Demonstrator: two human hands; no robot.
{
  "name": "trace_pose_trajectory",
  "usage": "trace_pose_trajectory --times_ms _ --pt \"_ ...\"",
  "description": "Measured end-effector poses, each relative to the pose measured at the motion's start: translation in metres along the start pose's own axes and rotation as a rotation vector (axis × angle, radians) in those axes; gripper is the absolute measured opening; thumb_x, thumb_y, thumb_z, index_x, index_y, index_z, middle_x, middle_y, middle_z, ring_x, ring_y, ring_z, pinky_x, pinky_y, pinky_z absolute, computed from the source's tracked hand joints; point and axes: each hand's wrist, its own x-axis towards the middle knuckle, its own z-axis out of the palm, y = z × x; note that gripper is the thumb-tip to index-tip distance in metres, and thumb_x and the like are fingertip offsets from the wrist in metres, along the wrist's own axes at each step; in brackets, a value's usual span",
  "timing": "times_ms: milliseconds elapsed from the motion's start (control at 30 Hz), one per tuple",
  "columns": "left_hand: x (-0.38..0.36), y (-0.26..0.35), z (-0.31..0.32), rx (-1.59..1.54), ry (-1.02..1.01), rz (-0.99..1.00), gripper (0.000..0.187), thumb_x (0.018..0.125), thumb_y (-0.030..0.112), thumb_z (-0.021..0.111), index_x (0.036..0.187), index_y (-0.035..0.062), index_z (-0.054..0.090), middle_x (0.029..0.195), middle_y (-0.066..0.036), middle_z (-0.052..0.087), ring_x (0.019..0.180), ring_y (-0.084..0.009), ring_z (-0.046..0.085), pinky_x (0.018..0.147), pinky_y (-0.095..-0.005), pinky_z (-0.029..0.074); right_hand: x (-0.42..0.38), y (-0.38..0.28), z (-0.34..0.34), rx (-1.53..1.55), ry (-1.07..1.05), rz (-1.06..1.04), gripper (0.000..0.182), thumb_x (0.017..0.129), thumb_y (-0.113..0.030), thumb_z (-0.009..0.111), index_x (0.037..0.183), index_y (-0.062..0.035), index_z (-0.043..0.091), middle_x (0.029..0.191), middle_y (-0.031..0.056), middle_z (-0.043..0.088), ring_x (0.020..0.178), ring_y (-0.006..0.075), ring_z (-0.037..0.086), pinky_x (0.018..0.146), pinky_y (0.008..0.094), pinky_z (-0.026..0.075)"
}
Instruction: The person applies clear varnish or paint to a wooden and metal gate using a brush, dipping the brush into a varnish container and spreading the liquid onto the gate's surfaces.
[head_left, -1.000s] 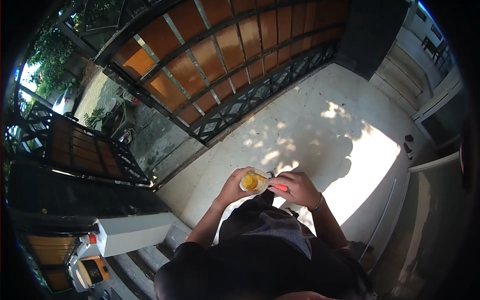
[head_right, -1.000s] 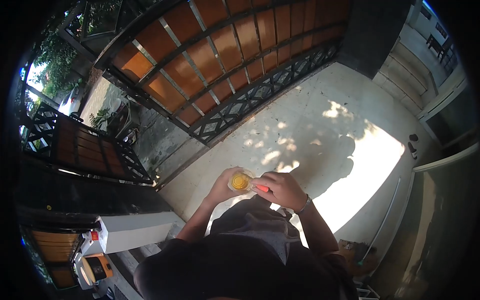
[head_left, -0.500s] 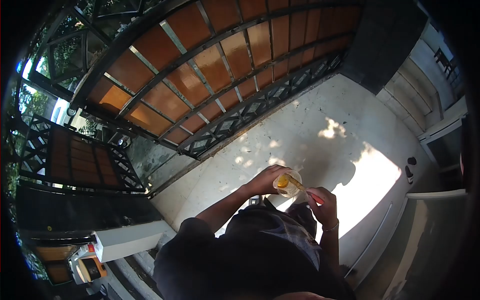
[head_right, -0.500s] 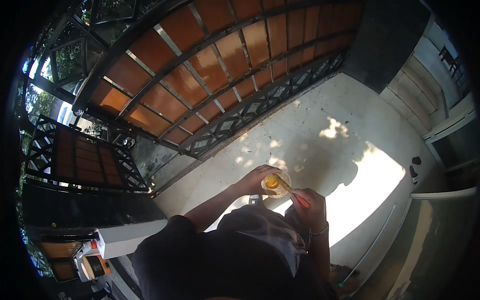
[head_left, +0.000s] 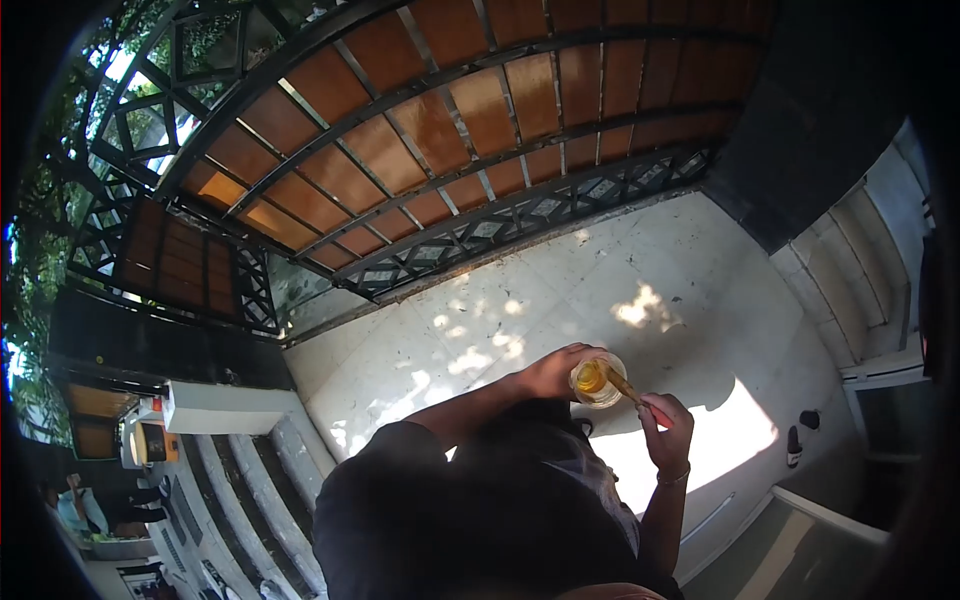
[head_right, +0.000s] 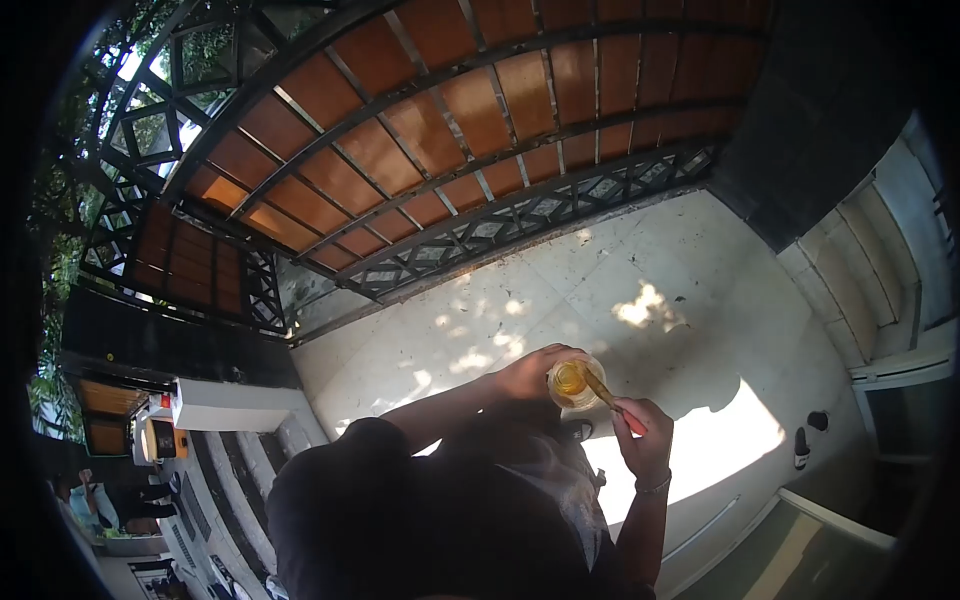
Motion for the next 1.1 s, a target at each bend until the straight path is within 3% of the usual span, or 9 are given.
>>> trace_pose_trajectory --times_ms 200,367,667,867,1100 --pt "0.076 0.013 0.020 0.084 0.125 0.031 0.074 0.068 0.021 0.085 0.132 0.0092 0.051 0.124 -0.014 0.058 0.118 -0.0330 0.054 0.102 -0.0398 0.043 0.076 0.046 -0.079 0.030 -0.094 -0.165 0.017 0.081 0.002 0.066 0.098 0.0006 0.067 0.084 0.0144 0.068 0.072 0.0243 0.067 0.067 0.0312 0.052" --pt "0.168 -0.016 0.037 0.112 0.171 0.034 0.077 0.070 0.024 0.084 0.135 0.0089 0.047 0.130 -0.014 0.055 0.123 -0.0328 0.051 0.106 -0.0402 0.040 0.144 0.078 -0.133 -0.016 -0.085 -0.241 0.016 0.083 0.001 0.066 0.099 0.0002 0.066 0.081 0.0138 0.067 0.070 0.0233 0.066 0.065 0.0305 0.051" --pt "0.331 0.014 0.076 0.099 0.148 0.113 0.078 0.069 0.023 0.085 0.136 0.0088 0.047 0.129 -0.013 0.055 0.122 -0.0319 0.051 0.104 -0.0403 0.041 0.192 0.130 -0.257 0.029 0.041 -0.160 0.017 0.086 0.004 0.062 0.102 0.0025 0.065 0.084 0.0117 0.066 0.072 0.0179 0.066 0.067 0.0279 0.052" --pt "0.334 0.041 0.123 0.146 0.299 0.167 0.081 0.069 0.024 0.086 0.137 0.0082 0.046 0.130 -0.013 0.054 0.122 -0.0322 0.051 0.104 -0.0407 0.041 0.197 0.144 -0.306 0.161 -0.034 -0.224 0.015 0.090 0.003 0.058 0.104 0.0038 0.064 0.087 0.0105 0.066 0.080 0.0169 0.069 0.068 0.0261 0.055" --pt "0.258 0.071 0.236 0.191 0.695 -0.025 0.085 0.068 0.027 0.086 0.139 0.0069 0.044 0.135 -0.014 0.052 0.125 -0.0323 0.049 0.107 -0.0405 0.038 0.179 0.151 -0.344 0.178 -0.480 -0.367 0.014 0.088 0.000 0.063 0.102 0.0011 0.066 0.089 0.0106 0.069 0.079 0.0176 0.069 0.071 0.0270 0.054"
